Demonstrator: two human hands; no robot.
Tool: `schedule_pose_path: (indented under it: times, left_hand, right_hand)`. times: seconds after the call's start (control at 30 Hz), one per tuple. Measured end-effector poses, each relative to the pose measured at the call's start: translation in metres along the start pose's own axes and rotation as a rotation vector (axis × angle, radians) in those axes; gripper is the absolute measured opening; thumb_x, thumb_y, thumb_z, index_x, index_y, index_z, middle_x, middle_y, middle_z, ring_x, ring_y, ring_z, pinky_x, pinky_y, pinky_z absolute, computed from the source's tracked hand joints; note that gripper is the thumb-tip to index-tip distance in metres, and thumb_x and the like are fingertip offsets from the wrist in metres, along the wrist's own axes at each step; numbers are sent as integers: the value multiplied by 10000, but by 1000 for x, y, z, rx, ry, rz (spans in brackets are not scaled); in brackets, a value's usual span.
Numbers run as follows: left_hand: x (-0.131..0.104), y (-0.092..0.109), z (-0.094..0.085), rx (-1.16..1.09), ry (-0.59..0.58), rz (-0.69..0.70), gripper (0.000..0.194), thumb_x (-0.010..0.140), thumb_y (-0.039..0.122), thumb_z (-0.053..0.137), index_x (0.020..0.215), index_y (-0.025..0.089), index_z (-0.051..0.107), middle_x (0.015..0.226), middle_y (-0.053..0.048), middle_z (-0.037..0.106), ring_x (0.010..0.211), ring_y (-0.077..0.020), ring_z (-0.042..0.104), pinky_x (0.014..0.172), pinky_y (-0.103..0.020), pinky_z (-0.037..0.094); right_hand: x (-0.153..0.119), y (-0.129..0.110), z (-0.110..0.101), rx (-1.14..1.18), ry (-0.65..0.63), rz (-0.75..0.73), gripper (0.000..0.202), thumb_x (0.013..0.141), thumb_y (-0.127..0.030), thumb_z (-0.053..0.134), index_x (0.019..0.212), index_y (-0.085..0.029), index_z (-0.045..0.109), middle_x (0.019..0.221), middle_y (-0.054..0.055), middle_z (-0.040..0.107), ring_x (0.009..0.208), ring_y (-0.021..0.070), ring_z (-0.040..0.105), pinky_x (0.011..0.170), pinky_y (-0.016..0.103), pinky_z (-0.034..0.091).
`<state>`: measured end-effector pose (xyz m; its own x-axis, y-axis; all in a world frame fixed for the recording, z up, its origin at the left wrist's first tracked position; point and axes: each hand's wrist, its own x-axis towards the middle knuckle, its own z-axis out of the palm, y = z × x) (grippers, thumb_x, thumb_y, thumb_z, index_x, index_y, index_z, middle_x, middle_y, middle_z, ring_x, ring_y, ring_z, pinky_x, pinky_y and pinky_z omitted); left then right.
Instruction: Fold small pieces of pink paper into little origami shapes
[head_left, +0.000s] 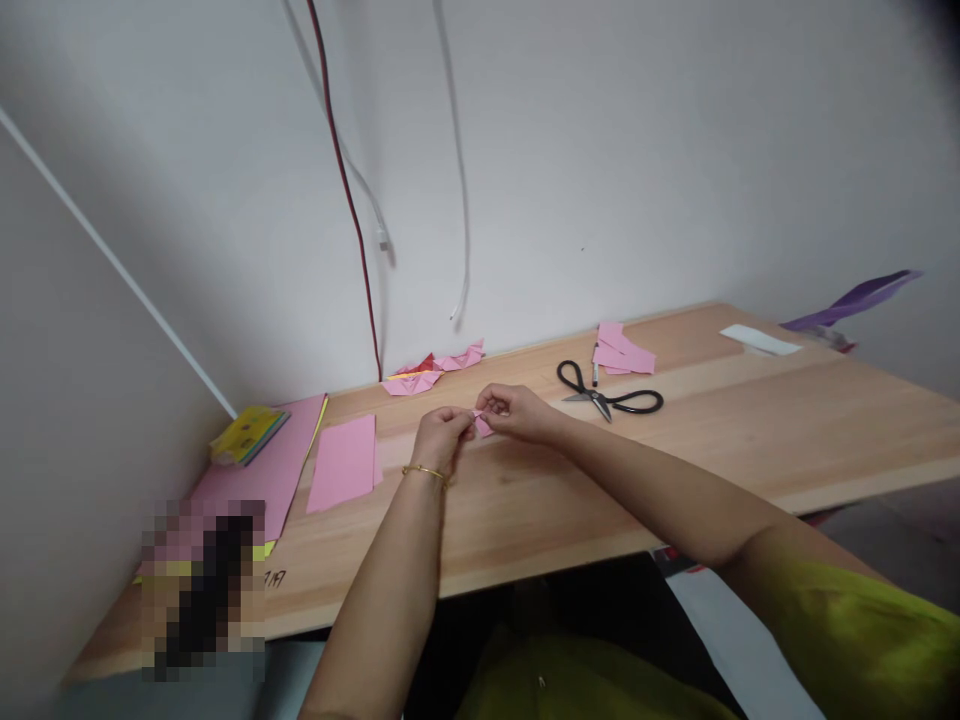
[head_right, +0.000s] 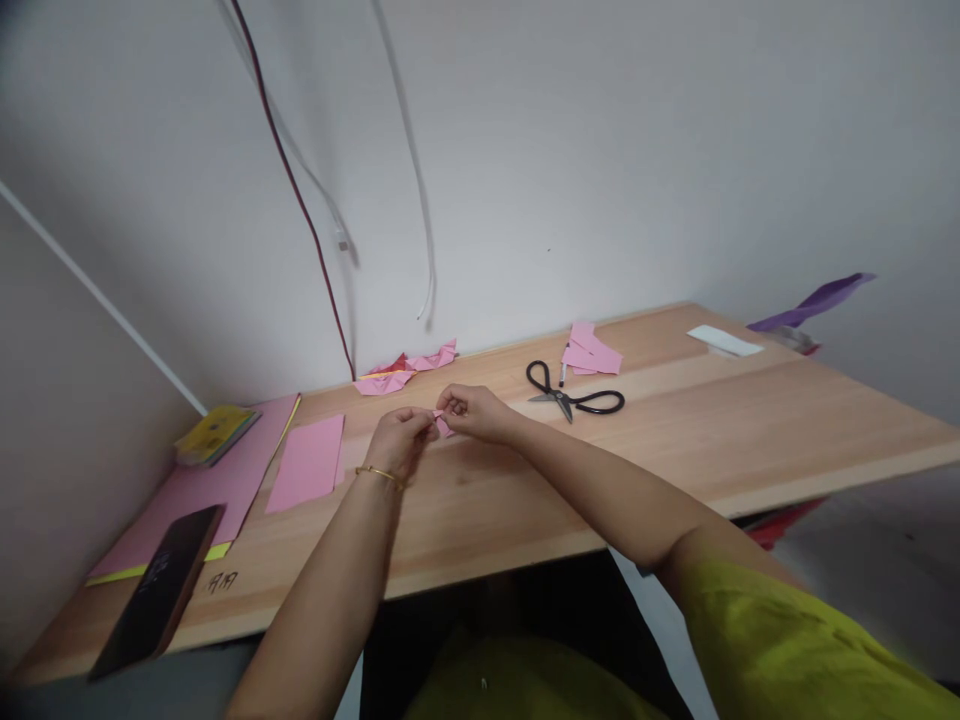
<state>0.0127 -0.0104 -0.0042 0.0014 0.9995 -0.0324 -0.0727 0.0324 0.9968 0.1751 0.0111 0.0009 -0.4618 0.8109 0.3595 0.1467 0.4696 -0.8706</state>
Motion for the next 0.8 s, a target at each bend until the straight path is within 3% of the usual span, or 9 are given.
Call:
schedule_pose_path:
  times: [0.3,0.57,0.67,0.8]
  left_hand:
    - [-1,2,1,98,47,72,168,569,277,660,569,136,569,521,-7,571,484,-87,486,515,-214,364]
    - [-6,10,5,256,160,138,86,566,201,609,553,140,549,543,3,573,497,-81,473,504,-200,355]
    - [-4,7,5,216,162,145,81,562,187,605,560,137,541,544,4,570,497,-77,479,506,-196,361]
    - [-4,6,8,-14,94,57,149,572,210,634,656,142,532,522,14,561,482,-91,510,520,-216,402]
  right_hand:
    - [1,2,0,111,-24,50,168,706,-259,568,832,-150,539,634,-36,500,559,71,449,526,193,356]
    - [1,-1,-1,145,-52,68,183,728,-282,555,848,-147,529,611,-47,466,531,62,417,497,184,319]
    - [1,-2,-1,146,-49,80,199,728,-292,554,863,-150,523,600,-54,452,518,60,404,487,182,308]
    - [2,2,-2,131,-18,55,183,724,-276,549,860,-156,522,605,-56,448,519,59,402,496,183,321]
